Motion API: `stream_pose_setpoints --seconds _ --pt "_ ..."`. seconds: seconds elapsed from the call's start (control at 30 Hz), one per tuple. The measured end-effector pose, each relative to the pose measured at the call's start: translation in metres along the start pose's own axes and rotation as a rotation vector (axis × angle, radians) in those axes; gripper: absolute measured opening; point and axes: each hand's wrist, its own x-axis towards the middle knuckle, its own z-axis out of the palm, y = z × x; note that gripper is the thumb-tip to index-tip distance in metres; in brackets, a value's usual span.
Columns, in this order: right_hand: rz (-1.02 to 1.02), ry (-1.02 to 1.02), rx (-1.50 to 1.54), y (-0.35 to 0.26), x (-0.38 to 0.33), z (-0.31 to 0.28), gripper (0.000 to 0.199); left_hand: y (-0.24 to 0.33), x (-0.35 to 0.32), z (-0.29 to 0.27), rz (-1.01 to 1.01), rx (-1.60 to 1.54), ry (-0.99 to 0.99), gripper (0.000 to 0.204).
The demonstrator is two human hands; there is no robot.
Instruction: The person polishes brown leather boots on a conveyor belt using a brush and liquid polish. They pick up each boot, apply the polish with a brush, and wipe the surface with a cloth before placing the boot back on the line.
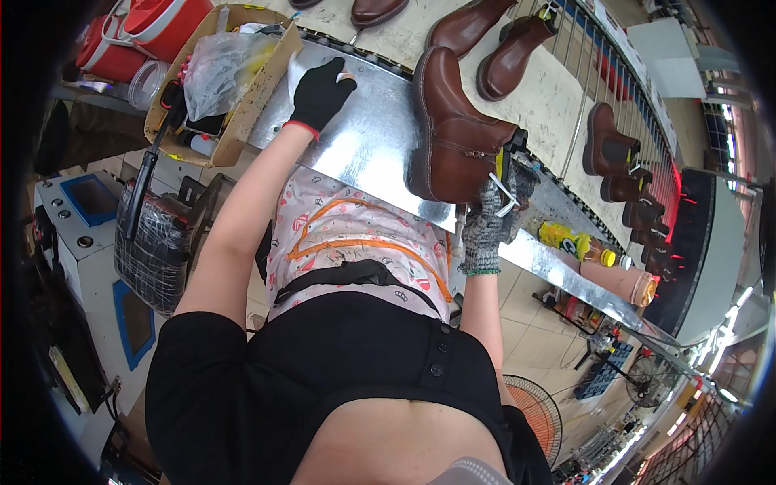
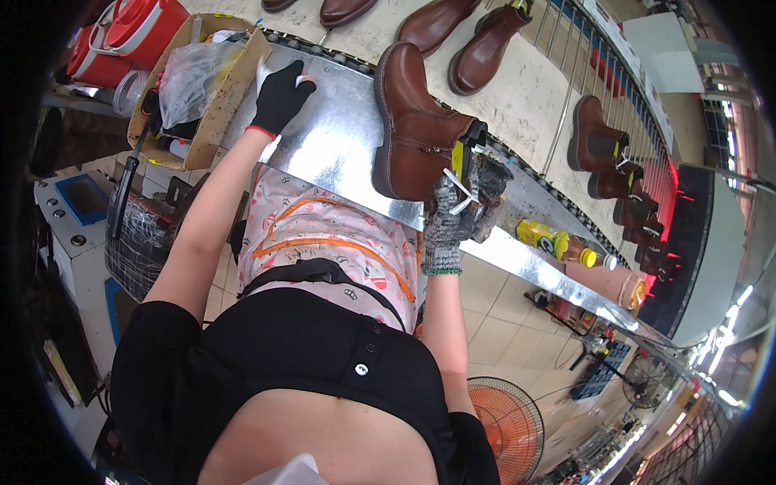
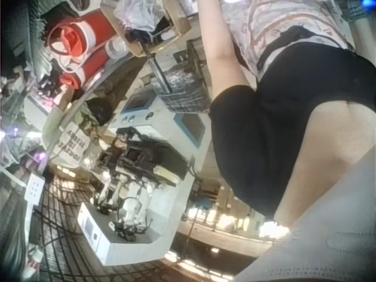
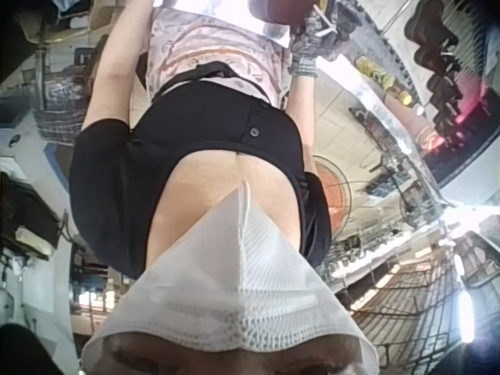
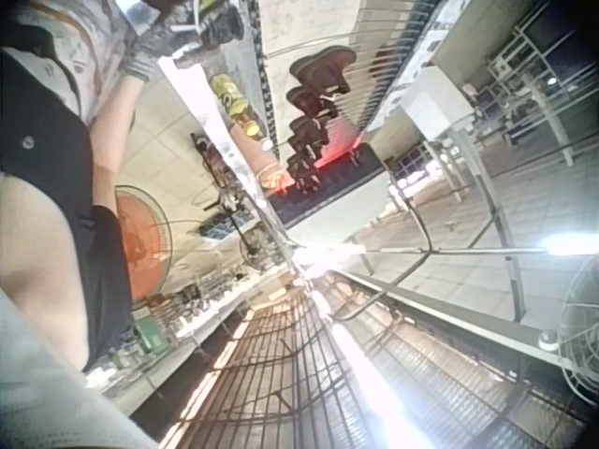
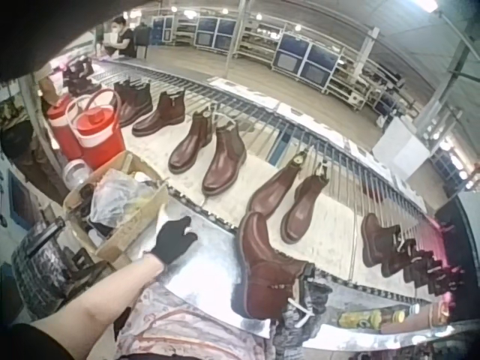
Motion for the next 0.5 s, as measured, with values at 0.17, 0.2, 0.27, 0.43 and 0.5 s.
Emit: stream_pose_setpoints --seconds 0.17,0.2,0.27,0.43,0.5 --pt "0.156 0.038 0.189 -0.007 0.001 0.001 0.035 0.049 0.03 -0.02 0.167 0.13 0.09 0.024" --pt "0.2 0.058 0.299 -0.009 0.001 0.002 0.034 0.052 0.04 -0.025 0.162 0.089 0.065 0.022" --pt "0.071 0.012 0.111 -0.004 0.002 -0.001 0.036 0.052 0.063 -0.033 0.151 0.012 0.017 0.018" --pt "0.075 0.009 0.049 -0.013 -0.001 0.002 0.039 0.033 0.085 -0.038 0.089 0.029 0.266 0.046" --pt "0.159 0.011 0.055 -0.03 -0.002 0.005 0.04 0.012 0.08 -0.034 0.094 -0.012 0.192 0.025"
